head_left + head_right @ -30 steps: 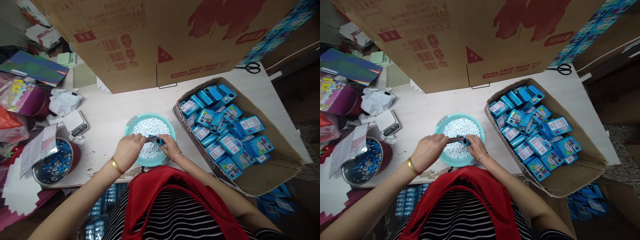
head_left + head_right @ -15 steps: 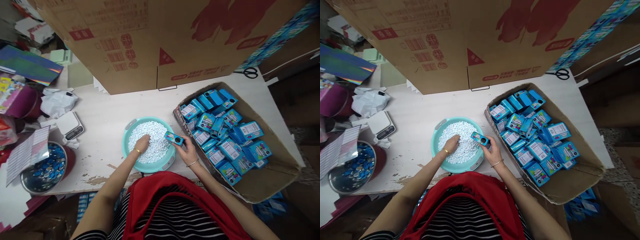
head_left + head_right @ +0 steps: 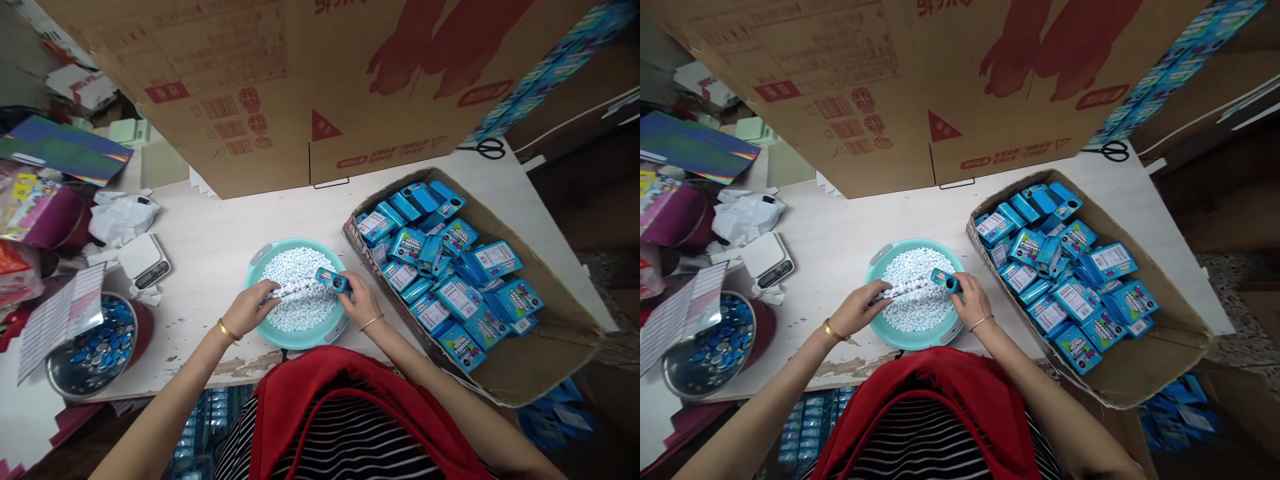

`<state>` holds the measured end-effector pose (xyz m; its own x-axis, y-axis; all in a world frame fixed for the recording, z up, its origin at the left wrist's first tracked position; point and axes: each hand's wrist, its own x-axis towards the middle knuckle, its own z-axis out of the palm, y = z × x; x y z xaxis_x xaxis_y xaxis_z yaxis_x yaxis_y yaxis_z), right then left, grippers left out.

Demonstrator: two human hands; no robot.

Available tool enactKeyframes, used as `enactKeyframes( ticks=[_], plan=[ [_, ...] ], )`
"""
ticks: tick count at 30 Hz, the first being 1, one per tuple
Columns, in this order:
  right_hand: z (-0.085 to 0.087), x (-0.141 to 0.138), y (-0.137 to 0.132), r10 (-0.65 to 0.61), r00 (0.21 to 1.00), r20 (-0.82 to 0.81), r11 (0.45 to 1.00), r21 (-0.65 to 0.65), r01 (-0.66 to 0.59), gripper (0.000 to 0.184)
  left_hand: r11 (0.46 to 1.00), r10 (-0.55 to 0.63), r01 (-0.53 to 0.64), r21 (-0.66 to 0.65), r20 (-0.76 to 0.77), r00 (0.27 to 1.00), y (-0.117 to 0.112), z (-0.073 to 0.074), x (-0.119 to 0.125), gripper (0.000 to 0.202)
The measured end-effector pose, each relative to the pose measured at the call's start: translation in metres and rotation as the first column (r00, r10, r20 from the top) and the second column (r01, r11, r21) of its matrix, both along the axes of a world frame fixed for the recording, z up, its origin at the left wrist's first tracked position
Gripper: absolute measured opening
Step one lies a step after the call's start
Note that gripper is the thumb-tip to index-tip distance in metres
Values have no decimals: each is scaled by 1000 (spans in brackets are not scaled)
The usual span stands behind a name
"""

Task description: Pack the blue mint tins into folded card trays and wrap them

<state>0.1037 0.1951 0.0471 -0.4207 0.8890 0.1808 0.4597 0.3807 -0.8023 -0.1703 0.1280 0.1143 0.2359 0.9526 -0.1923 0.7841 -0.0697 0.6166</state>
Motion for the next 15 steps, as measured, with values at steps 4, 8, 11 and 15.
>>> enactKeyframes(
  ticks=[4,8,11,15],
  plan=[
    [-5,-17,-3,141,989,37,985,95,-144,41,992,-128,128,-11,-163,978,7,36,8,22],
    [-2,-28,-8,190,981,44,974,120,-194,47,986,-164,145,-80,-356,920,15,60,25,14],
    [0,-31,-11,209,977,44,970,120,-213,48,987,-153,113,-112,-472,868,19,74,42,9],
    [-2,-32,-14,215,976,25,968,126,-216,48,988,-156,133,-82,-539,828,21,90,68,18]
  ],
)
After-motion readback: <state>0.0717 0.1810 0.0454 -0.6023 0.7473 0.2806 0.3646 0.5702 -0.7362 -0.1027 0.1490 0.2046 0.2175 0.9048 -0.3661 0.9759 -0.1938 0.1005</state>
